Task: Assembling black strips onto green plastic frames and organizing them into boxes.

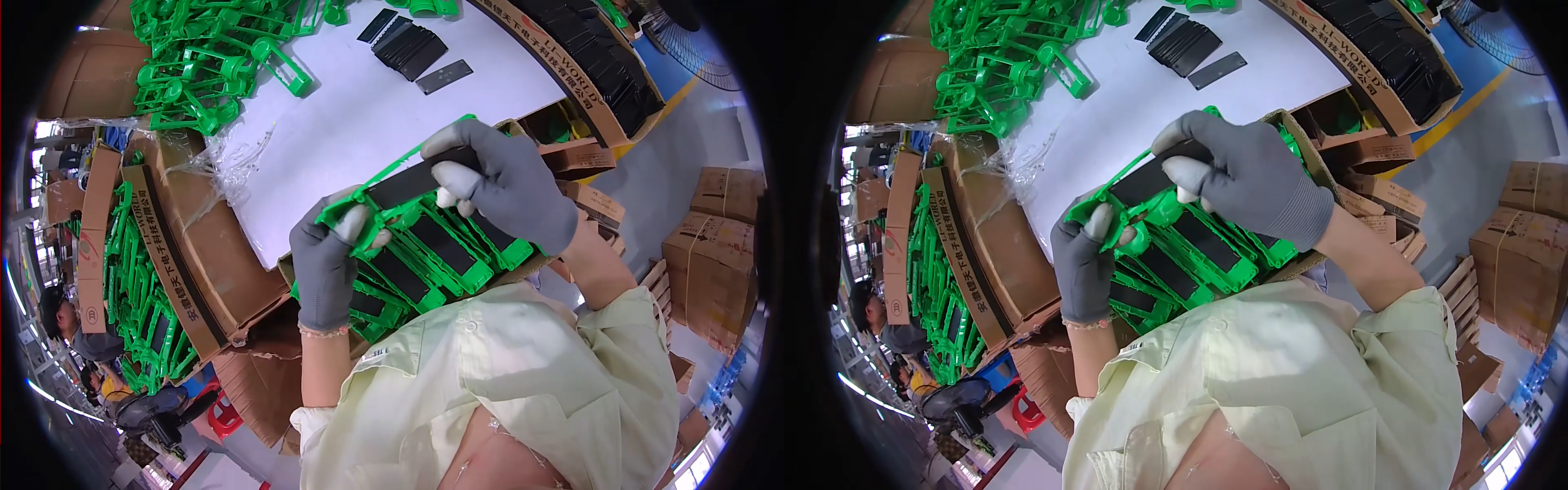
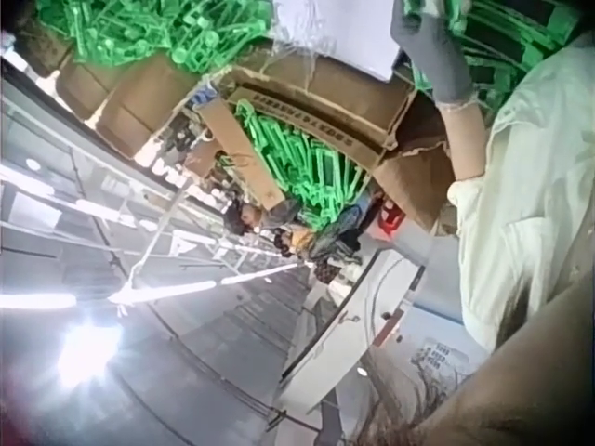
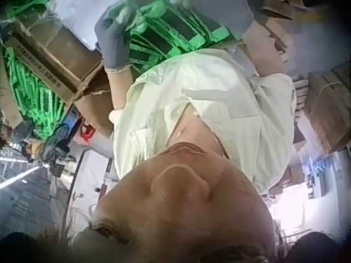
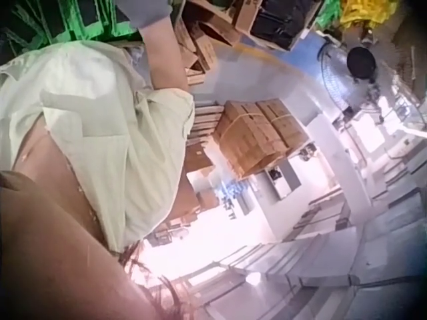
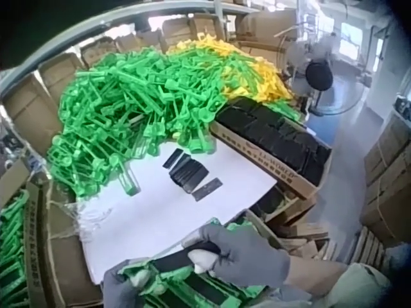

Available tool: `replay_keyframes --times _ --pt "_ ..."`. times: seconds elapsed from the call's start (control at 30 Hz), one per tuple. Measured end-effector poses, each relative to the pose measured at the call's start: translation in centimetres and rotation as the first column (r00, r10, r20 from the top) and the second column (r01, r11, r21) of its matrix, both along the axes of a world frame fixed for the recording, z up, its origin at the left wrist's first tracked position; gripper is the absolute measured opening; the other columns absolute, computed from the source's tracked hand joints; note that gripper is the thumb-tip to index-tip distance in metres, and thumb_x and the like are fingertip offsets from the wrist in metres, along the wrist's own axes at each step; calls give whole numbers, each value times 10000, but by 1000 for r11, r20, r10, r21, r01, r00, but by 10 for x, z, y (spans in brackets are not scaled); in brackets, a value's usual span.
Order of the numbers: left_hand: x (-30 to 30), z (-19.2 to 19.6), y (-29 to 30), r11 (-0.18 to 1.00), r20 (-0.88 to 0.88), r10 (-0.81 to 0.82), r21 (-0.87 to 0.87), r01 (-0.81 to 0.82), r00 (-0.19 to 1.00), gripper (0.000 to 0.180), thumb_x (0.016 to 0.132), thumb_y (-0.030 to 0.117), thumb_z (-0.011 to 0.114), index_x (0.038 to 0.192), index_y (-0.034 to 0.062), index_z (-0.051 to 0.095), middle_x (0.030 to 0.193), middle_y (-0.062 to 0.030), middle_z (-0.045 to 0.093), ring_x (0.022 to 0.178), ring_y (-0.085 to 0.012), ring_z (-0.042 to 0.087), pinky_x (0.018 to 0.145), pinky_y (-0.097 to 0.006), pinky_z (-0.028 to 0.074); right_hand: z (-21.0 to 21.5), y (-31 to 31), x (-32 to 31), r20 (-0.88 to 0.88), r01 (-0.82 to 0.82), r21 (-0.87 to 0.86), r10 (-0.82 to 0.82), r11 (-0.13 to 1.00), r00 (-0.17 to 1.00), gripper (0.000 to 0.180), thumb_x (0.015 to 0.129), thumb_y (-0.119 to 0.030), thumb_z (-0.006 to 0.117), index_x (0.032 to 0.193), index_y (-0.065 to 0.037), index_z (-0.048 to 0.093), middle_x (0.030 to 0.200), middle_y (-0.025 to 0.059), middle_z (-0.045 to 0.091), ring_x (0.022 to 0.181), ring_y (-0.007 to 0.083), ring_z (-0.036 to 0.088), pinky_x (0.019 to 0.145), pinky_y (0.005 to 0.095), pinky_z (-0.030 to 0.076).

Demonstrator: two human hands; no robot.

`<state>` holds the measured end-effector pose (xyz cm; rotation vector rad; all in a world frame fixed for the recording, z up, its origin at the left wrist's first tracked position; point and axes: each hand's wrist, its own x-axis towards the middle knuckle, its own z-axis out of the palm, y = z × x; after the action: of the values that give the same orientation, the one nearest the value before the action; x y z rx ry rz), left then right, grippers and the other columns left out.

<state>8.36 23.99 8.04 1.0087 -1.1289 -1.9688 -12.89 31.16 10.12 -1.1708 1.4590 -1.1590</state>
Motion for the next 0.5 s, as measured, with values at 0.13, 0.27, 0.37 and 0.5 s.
replay_keyframes --times 0.13,0.27,0.37,0.5 --pt "-2 1 6 1000 2 10 12 -10 1000 252 866 43 594 1086 -81 583 878 -104 630 746 -179 636 643 -293 587 5 4 3 -95 29 37 -25 999 995 190 903 -126 569 1053 -9 576 732 20 611 574 35 564 502 190 437" --pt "-8 3 9 998 -27 -63 15 64 998 260 863 38 596 1081 -101 577 883 -142 638 737 -232 667 636 -297 585 -2 8 0 -321 10 -117 -48 993 946 171 898 -127 575 1023 -10 581 719 41 617 546 54 574 506 206 446" --pt "-13 6 14 997 30 -55 59 53 998 270 863 43 595 1087 -107 574 893 -158 641 753 -265 678 627 -293 579 2 7 -2 -423 -29 -69 -3 997 906 155 890 -128 579 998 -17 581 699 61 619 520 89 591 508 227 457" --pt "-18 7 17 999 26 -27 27 27 999 274 860 32 595 1093 -110 571 890 -153 641 750 -258 679 614 -281 567 -7 4 0 -535 -67 -178 -39 982 844 201 868 -181 610 1004 -38 578 684 61 621 516 121 605 502 248 457"
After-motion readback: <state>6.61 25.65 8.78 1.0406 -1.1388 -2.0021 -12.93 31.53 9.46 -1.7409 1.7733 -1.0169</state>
